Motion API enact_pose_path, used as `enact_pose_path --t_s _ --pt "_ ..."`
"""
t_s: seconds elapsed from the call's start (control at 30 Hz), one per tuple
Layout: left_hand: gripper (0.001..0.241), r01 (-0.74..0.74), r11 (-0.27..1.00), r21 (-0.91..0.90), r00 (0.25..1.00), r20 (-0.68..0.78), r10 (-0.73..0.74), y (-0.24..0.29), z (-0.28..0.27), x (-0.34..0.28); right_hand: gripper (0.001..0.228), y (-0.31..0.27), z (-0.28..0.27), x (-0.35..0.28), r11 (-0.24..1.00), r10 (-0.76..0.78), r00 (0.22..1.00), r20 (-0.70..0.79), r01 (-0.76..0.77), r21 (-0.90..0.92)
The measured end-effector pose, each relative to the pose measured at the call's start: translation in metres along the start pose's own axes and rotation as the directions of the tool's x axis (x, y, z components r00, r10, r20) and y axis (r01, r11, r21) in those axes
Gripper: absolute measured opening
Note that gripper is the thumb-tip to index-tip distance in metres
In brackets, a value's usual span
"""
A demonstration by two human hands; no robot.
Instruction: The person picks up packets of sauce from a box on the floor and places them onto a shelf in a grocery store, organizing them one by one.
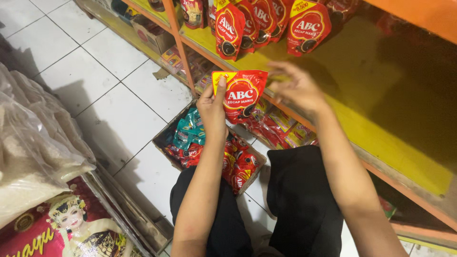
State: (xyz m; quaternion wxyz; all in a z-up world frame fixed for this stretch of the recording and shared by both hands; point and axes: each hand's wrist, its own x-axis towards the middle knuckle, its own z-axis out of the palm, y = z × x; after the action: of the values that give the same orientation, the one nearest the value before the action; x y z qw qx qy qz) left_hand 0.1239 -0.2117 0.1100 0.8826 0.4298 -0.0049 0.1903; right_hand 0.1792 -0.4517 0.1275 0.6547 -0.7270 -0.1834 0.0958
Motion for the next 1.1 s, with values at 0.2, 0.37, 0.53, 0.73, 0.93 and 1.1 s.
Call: enact_pose_path --t_s 0.2,0.37,0.53,0.73,0.93,1.1 --pt "0.031 0.050 0.998 0.042 0.999 0.020 -0.051 -0.004 0.004 0.000 0.025 0.002 0.059 0.007 0.993 0.079 0.996 -0.045 -0.074 0.093" --pt "0.040 -0.065 0.977 0.205 0.992 0.121 0.041 0.011 0.006 0.000 0.025 0.010 0.030 0.019 0.988 -0.049 0.875 -0.481 0.112 0.105" --pt "0.049 0.150 0.978 0.142 0.982 0.093 -0.164 0.021 0.004 0.001 0.037 0.038 -0.011 0.048 0.939 -0.343 0.684 -0.644 0.272 -0.211" --pt "0.051 0.177 0.970 0.167 0.976 0.095 -0.195 0.017 0.001 0.000 0.079 0.057 -0.020 0.054 0.911 -0.398 0.695 -0.599 0.220 -0.349" --pt "0.049 0.236 0.963 0.131 0.967 0.069 -0.246 0.004 -0.003 0.004 0.119 0.055 0.006 0.061 0.781 -0.481 0.562 -0.673 -0.074 -0.621" --pt "0.047 0.280 0.955 0.098 0.957 0.046 -0.285 -0.004 -0.006 0.008 0.100 0.060 0.000 0.082 0.857 -0.407 0.512 -0.757 -0.072 -0.510"
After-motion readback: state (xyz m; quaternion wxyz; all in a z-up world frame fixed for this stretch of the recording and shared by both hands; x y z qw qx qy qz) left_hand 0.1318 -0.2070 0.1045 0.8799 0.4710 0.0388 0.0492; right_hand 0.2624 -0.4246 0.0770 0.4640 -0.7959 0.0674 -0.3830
